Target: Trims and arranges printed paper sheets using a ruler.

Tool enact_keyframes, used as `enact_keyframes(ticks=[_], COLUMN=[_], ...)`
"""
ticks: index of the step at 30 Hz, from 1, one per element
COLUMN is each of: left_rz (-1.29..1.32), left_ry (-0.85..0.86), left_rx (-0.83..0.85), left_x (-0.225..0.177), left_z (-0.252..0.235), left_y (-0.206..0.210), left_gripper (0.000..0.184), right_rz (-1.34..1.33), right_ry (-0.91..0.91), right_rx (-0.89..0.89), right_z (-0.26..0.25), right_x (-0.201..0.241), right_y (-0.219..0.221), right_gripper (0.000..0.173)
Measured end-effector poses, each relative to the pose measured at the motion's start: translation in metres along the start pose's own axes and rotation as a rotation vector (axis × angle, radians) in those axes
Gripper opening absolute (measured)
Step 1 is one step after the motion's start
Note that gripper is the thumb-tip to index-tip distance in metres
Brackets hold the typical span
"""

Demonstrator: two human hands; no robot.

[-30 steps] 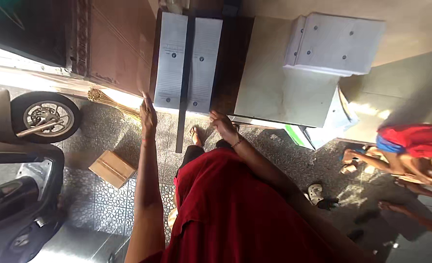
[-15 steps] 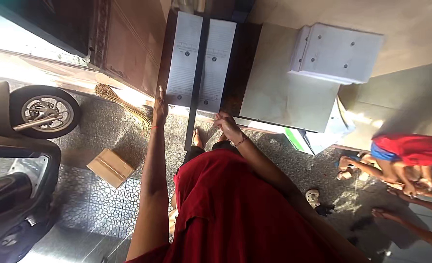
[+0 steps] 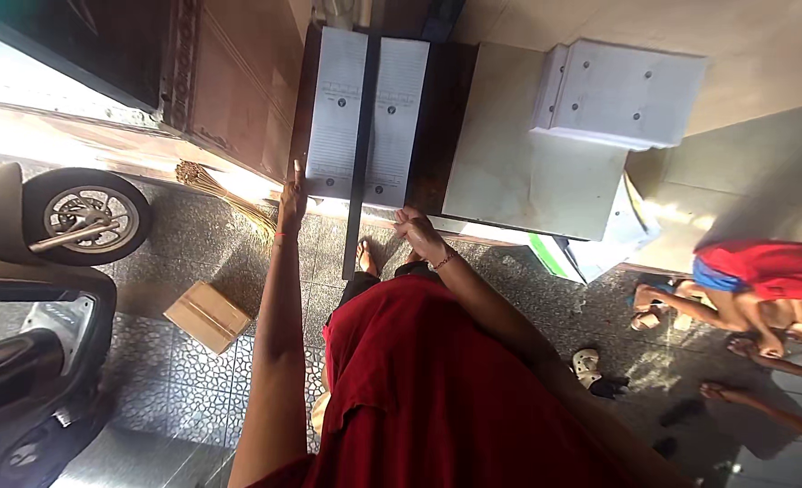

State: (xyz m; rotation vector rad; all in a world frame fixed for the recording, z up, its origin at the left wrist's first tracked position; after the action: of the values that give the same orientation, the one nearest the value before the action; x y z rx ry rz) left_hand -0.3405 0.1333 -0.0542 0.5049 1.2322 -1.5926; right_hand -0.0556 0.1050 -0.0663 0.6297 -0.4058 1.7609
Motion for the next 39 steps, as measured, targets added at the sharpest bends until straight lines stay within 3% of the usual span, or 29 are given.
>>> enact_keyframes(ticks=[7, 12, 16, 26, 32, 39], left_rz=[0.127, 0.212, 0.281, 0.266, 0.21, 0.256], left_ry=[0.033, 0.018, 0.009, 0.007, -0.005, 0.001], left_rx=[-0.006, 0.033, 0.067, 0.082, 0.107, 0.137], left_x=[0.006, 0.01, 0.011, 0.011, 0.014, 0.013], left_z=[-0.006, -0.008, -0.005, -0.008, -0.014, -0.012], left_y=[-0.002, 0.005, 0.005, 0.005, 0.003, 0.003], left_gripper=[0.084, 0.083, 0.083, 0.082, 0.085, 0.083], right_rz=[-0.009, -0.016, -0.037, -0.023, -0.033, -0.017], right_ry=[0.007, 0.056, 0.052, 0.051, 0.034, 0.028], right_rx=[0.011, -0.033, 0.005, 0.017, 0.013, 0.018], right_z=[0.0, -0.003, -0.003, -0.004, 0.002, -0.002], right_x=[0.0, -0.005, -0.005, -0.004, 0.001, -0.001], right_y=[0.0, 0.003, 0.004, 0.007, -0.002, 0.006], right_gripper=[0.067, 0.054, 0.069, 0.061, 0.083, 0.062])
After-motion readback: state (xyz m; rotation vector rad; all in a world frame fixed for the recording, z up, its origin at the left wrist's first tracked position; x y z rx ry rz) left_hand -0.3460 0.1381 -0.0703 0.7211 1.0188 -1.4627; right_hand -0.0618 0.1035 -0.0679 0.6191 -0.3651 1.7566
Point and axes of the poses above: each hand's wrist, its own z-axis away from the middle knuckle, its own y-axis out of the palm, x = y × z, the point moved 8 cm from there along -z, towards the middle knuckle, and after that the axes turned 14 degrees about y, right-handed, at the moved point
